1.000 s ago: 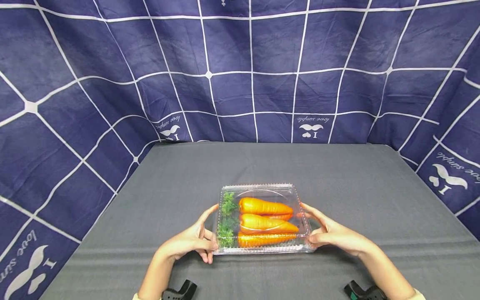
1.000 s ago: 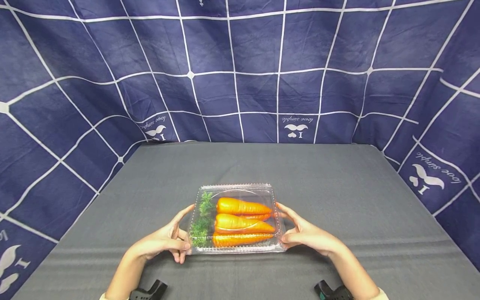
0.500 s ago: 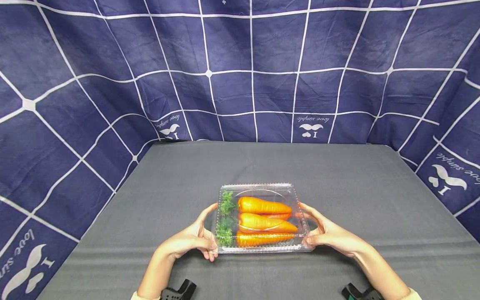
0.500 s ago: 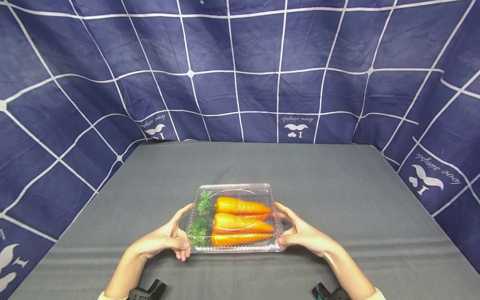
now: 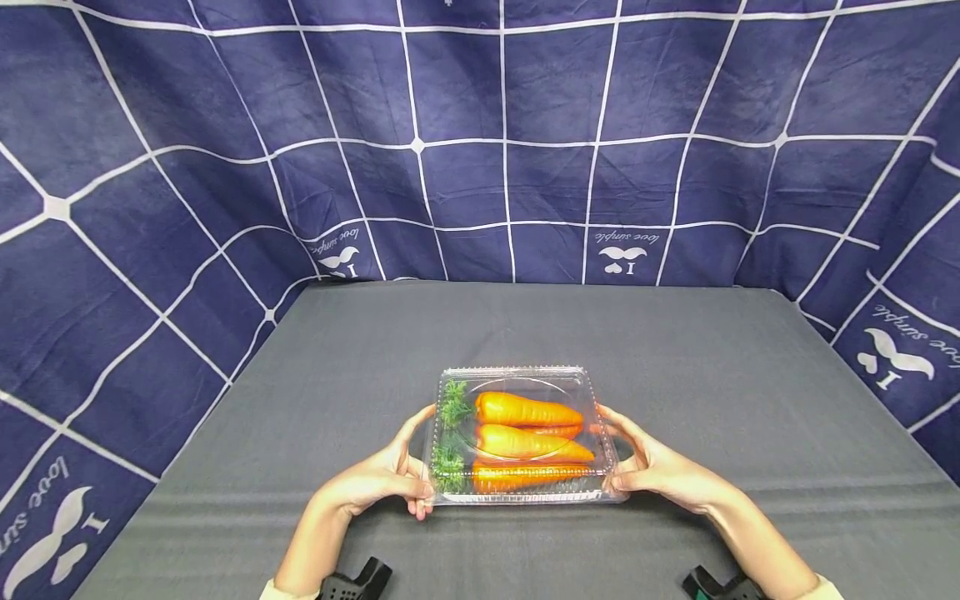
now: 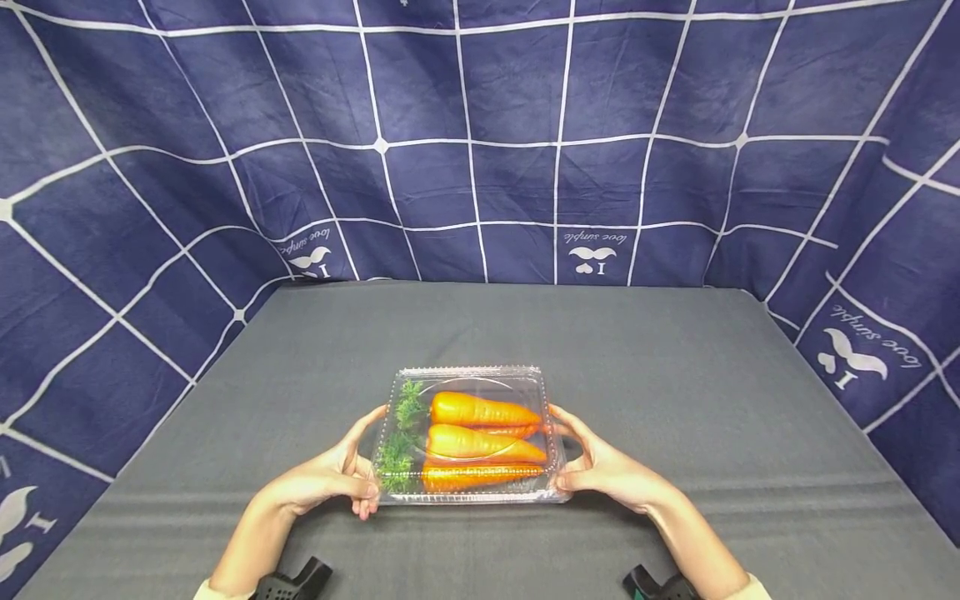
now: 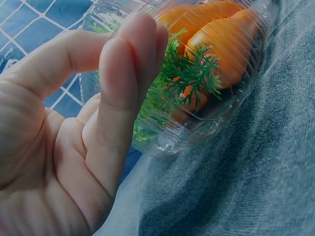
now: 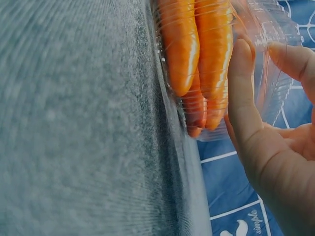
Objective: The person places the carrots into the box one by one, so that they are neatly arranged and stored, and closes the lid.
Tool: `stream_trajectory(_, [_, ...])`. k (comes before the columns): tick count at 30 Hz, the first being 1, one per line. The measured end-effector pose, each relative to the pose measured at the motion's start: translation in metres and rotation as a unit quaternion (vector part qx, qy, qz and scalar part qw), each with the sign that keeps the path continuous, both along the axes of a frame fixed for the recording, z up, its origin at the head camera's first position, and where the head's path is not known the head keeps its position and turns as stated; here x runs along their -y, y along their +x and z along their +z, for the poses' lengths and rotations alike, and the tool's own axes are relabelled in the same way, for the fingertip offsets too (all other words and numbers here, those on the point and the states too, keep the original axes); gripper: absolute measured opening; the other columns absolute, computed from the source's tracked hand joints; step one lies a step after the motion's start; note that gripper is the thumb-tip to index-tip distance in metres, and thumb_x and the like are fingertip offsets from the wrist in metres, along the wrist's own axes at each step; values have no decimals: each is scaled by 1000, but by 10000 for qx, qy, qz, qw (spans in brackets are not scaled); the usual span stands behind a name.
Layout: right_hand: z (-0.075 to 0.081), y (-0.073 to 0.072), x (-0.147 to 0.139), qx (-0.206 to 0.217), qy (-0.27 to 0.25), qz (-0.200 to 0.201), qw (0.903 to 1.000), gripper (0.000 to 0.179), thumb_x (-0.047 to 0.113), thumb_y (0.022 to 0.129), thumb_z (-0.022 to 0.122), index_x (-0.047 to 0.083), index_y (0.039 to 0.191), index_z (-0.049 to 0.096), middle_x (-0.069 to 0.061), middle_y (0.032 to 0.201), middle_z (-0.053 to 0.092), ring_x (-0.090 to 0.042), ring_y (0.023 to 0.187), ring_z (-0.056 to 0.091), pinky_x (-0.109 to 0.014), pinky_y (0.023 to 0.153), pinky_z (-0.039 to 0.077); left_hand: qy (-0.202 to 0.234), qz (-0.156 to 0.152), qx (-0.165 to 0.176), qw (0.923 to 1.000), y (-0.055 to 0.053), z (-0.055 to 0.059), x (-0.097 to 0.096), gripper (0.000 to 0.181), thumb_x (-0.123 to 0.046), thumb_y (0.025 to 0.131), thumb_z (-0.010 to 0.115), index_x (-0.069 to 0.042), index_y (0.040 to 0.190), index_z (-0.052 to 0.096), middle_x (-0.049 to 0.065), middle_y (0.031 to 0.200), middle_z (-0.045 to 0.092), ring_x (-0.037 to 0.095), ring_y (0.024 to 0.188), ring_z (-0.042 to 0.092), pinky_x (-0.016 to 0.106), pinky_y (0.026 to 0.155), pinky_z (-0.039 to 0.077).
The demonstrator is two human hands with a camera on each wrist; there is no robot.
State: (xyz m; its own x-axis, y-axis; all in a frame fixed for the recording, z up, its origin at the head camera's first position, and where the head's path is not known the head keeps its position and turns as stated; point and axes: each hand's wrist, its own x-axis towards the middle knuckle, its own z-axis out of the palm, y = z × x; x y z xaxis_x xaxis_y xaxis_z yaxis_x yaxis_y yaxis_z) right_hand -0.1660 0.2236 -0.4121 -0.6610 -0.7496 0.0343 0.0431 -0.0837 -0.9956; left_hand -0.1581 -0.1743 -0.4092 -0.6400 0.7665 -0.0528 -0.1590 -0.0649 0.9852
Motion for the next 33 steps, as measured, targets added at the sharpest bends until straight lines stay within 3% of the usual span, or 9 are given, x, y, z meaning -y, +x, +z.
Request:
stream_trajectory(7, [-1, -3, -2, -88, -148, 244, 9996, 86, -10, 84, 49, 7, 144, -11, 3, 140, 23, -12, 86, 63, -22, 71, 50, -3, 13, 13, 10000, 2, 0, 2, 99, 7, 83, 52, -29, 141, -20, 5, 74, 65, 15, 65, 64, 28, 59, 53])
stream_trajectory(9, [0, -3, -2, -57, -96, 264, 9996, 86, -9, 85, 49, 9, 144, -10, 1, 141, 21, -12, 87, 63, -22, 73, 50, -18, 18, 0, 10000, 3, 2, 3, 99, 8, 83, 51, -30, 141, -19, 6, 75, 65, 15, 65, 64, 28, 59, 53])
stream_trajectory(13, [3, -2, -1, 55, 62, 254, 9996, 87, -6, 85, 50, 9, 144, -11, -17, 143, 7, -13, 89, 63, -25, 77, 50, -121, 1, -111, 9999, 5, 3, 5, 98, 7, 84, 52, -31, 142, -19, 9, 76, 65, 14, 64, 63, 30, 60, 53])
stream_trajectory(17, [8, -1, -2, 54, 377, 232, 9990, 83, -4, 87, 50, 13, 146, -6, -28, 141, -5, -14, 92, 63, -29, 80, 50, -470, 36, -236, 9986, 6, 4, 8, 97, 2, 86, 53, -33, 142, -17, 10, 80, 62, 15, 64, 63, 32, 59, 53])
stream_trajectory(22, [13, -2, -7, -447, 833, 51, 9955, 71, -1, 90, 46, 13, 146, 6, -32, 141, 9, -17, 100, 62, -31, 80, 50, -1064, 251, -344, 9934, 7, 7, 12, 91, -8, 88, 56, -33, 143, -11, 8, 86, 60, 15, 72, 61, 34, 60, 53])
stream_trajectory(27, [19, -5, -13, -914, 1143, -191, 9891, 55, 3, 94, 40, 6, 144, 18, -26, 139, 30, -14, 109, 58, -28, 87, 48, -1417, 625, -759, 9850, 5, 13, 17, 74, -13, 91, 52, -20, 146, 4, 8, 97, 54, 14, 80, 59, 41, 63, 53])
stream_trajectory(30, [22, -6, -16, -1016, 1478, -547, 9823, 49, 7, 95, 39, 3, 141, 24, -24, 137, 36, -8, 108, 58, -26, 86, 47, -1600, 968, -1015, 9771, 2, 17, 20, 59, -16, 94, 48, -13, 144, 18, 14, 104, 53, 16, 81, 59, 42, 63, 53])
stream_trajectory(33, [24, -9, -17, -1126, 1720, -1152, 9718, 46, 12, 95, 43, -1, 138, 30, -31, 133, 40, -10, 106, 59, -25, 84, 48, -1818, 1439, -1232, 9649, 0, 20, 20, 48, -20, 96, 45, -8, 140, 30, 22, 108, 52, 17, 79, 60, 40, 63, 53])
